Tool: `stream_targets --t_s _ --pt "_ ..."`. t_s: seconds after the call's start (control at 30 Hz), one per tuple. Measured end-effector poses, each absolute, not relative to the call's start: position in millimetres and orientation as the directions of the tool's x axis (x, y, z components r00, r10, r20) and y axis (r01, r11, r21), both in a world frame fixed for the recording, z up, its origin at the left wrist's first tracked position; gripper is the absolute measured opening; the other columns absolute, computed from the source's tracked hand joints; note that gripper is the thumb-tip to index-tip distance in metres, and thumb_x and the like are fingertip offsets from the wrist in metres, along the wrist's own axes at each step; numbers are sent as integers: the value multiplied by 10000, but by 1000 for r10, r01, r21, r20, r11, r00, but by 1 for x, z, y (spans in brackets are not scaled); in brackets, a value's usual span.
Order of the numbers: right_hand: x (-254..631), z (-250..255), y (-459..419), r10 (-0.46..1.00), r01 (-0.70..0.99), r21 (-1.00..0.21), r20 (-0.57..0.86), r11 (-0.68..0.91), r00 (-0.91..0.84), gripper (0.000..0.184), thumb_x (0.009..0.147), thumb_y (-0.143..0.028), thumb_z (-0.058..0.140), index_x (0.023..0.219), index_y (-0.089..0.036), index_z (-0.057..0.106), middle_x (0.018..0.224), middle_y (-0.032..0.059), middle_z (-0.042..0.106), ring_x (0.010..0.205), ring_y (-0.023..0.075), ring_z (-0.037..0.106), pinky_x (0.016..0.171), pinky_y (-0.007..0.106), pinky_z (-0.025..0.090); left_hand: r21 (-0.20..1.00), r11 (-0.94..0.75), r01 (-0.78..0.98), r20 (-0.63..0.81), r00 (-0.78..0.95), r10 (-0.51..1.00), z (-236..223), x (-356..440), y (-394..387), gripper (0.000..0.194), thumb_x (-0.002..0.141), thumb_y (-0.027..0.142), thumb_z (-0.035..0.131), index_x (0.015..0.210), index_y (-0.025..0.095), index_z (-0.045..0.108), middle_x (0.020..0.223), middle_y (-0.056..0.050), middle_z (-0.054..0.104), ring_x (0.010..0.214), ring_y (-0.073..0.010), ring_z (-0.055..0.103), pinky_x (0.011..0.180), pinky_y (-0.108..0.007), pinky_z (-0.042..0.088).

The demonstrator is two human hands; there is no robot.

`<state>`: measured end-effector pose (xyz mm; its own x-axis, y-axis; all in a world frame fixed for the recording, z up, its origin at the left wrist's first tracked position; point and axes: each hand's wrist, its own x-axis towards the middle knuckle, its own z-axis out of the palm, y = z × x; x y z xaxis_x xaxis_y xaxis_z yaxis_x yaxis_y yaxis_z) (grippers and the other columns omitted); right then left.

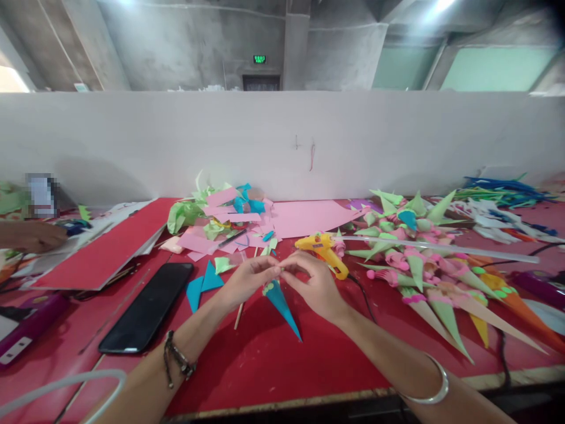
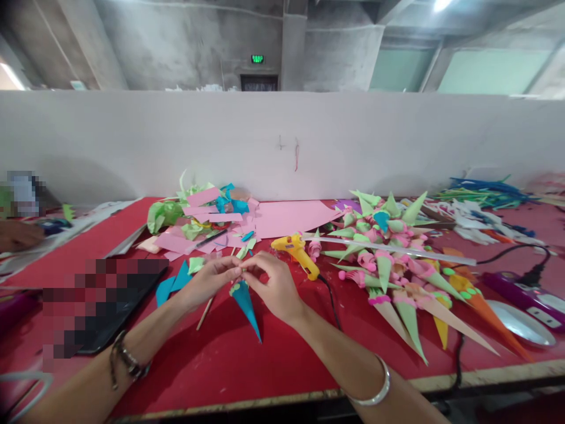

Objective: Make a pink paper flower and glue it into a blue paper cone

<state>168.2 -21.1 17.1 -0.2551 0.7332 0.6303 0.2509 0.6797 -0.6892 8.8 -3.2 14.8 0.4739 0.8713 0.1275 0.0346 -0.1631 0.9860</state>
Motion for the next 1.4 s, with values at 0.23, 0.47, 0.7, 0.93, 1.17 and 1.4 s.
stream_targets --t_s 0.23,0.47,0.7,0.93,1.17,1.4 --pt "165 16 -25 782 126 -774 600 621 -171 43 770 -204 521 750 -191 556 700 -1 561 654 112 545 608 236 457 989 -66 -136 119 428 896 17 13 -5 203 719 332 587 675 137 549 571 38 456 535 -57 385 516 -182 292" --pt "172 17 -18 871 -35 -871 491 490 -28 91 764 -266 527 771 -185 567 629 -22 551 513 77 502 506 204 434 931 -57 -361 127 172 977 12 -2 14 148 666 264 644 649 120 616 612 15 534 562 -56 438 544 -174 344" --pt "170 13 -17 869 80 -874 459 479 -185 75 745 -222 544 785 -183 595 723 5 604 634 109 569 596 225 460 948 -59 -314 116 166 979 11 -7 18 140 639 178 659 777 157 664 784 -2 621 684 -74 511 650 -182 384" --pt "172 22 -23 786 288 -760 435 582 -440 147 791 -262 505 740 -173 611 665 2 620 571 100 548 545 204 422 954 -29 -300 74 140 987 13 -9 16 107 684 185 583 779 144 615 620 16 537 580 -72 473 565 -176 377" --pt "172 19 -19 758 367 -667 524 648 -388 224 792 -104 436 848 -192 635 782 27 621 724 126 566 676 256 441 918 3 -398 90 216 972 20 -8 12 132 706 81 401 739 150 509 494 60 343 426 -42 297 418 -146 266" --pt "172 13 -20 786 477 -628 442 615 -432 224 806 -231 468 985 -189 595 876 57 545 790 143 538 721 282 435 865 80 -495 38 224 974 20 -9 12 206 616 -18 400 732 131 484 580 43 374 432 -23 320 401 -124 269"
